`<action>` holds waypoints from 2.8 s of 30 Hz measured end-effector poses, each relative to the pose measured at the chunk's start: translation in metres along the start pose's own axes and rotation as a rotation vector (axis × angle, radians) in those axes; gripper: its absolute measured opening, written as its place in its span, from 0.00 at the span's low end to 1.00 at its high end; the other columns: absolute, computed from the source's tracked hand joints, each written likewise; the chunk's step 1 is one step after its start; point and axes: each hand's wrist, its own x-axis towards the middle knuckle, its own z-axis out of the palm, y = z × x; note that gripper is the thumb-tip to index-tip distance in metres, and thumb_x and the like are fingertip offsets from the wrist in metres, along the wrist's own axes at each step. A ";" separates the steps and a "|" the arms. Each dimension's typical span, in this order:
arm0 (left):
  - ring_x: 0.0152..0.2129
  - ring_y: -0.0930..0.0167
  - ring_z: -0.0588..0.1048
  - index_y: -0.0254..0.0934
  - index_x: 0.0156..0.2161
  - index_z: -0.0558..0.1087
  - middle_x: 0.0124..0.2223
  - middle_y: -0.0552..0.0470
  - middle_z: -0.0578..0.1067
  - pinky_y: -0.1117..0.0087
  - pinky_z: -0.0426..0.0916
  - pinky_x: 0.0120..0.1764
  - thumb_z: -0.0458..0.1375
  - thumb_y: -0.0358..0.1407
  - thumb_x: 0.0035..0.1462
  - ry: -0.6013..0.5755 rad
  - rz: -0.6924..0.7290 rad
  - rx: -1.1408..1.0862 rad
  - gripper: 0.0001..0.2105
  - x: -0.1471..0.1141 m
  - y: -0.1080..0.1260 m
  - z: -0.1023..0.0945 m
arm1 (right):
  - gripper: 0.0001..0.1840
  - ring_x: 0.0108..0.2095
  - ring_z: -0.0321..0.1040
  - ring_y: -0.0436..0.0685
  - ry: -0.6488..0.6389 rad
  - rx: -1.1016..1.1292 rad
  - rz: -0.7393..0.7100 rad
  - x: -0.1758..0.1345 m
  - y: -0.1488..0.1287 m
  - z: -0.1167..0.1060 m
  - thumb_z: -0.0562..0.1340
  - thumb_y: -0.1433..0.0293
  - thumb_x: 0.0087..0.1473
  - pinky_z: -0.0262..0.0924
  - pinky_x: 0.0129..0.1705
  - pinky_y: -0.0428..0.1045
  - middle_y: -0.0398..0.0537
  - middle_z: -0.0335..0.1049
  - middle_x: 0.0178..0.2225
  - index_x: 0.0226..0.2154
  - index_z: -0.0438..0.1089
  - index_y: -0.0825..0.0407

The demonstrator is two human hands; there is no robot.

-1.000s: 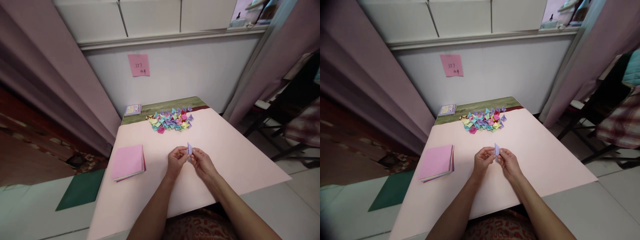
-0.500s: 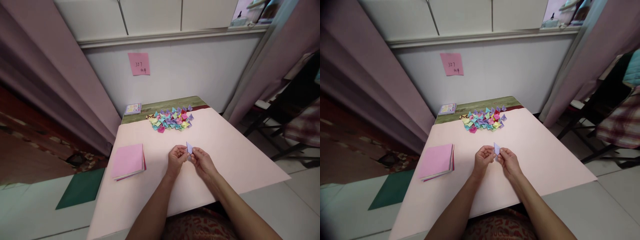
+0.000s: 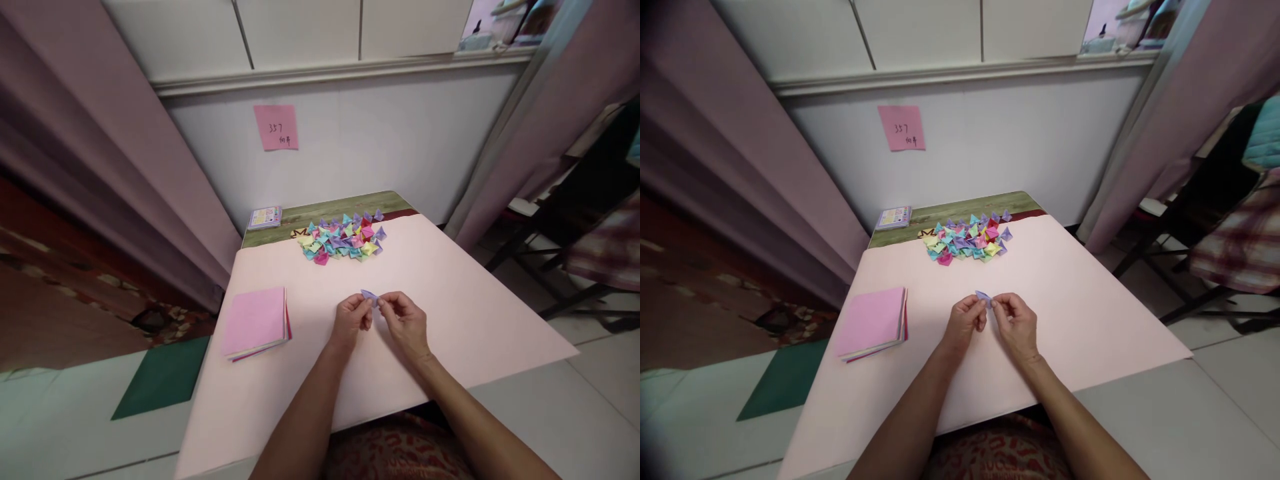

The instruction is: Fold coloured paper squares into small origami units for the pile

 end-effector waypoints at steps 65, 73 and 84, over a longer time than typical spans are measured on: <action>0.22 0.71 0.76 0.32 0.34 0.77 0.25 0.49 0.78 0.67 0.74 0.31 0.68 0.44 0.47 0.004 0.081 0.048 0.16 -0.001 -0.001 0.002 | 0.12 0.31 0.70 0.56 -0.171 0.016 -0.046 0.021 0.004 -0.017 0.71 0.64 0.47 0.66 0.34 0.50 0.47 0.77 0.34 0.38 0.80 0.43; 0.20 0.75 0.72 0.34 0.29 0.72 0.23 0.54 0.74 0.72 0.70 0.27 0.67 0.41 0.49 0.084 0.159 0.153 0.12 -0.001 -0.006 0.002 | 0.07 0.28 0.69 0.56 -0.234 -0.106 -0.083 0.022 0.001 -0.021 0.67 0.61 0.53 0.60 0.29 0.49 0.46 0.77 0.29 0.30 0.80 0.45; 0.19 0.76 0.67 0.35 0.27 0.71 0.21 0.57 0.70 0.74 0.63 0.26 0.63 0.40 0.52 0.025 0.217 0.241 0.11 0.002 -0.007 -0.007 | 0.14 0.23 0.61 0.52 -0.358 -0.118 0.068 0.018 0.006 -0.019 0.64 0.57 0.53 0.54 0.26 0.46 0.43 0.69 0.21 0.28 0.78 0.51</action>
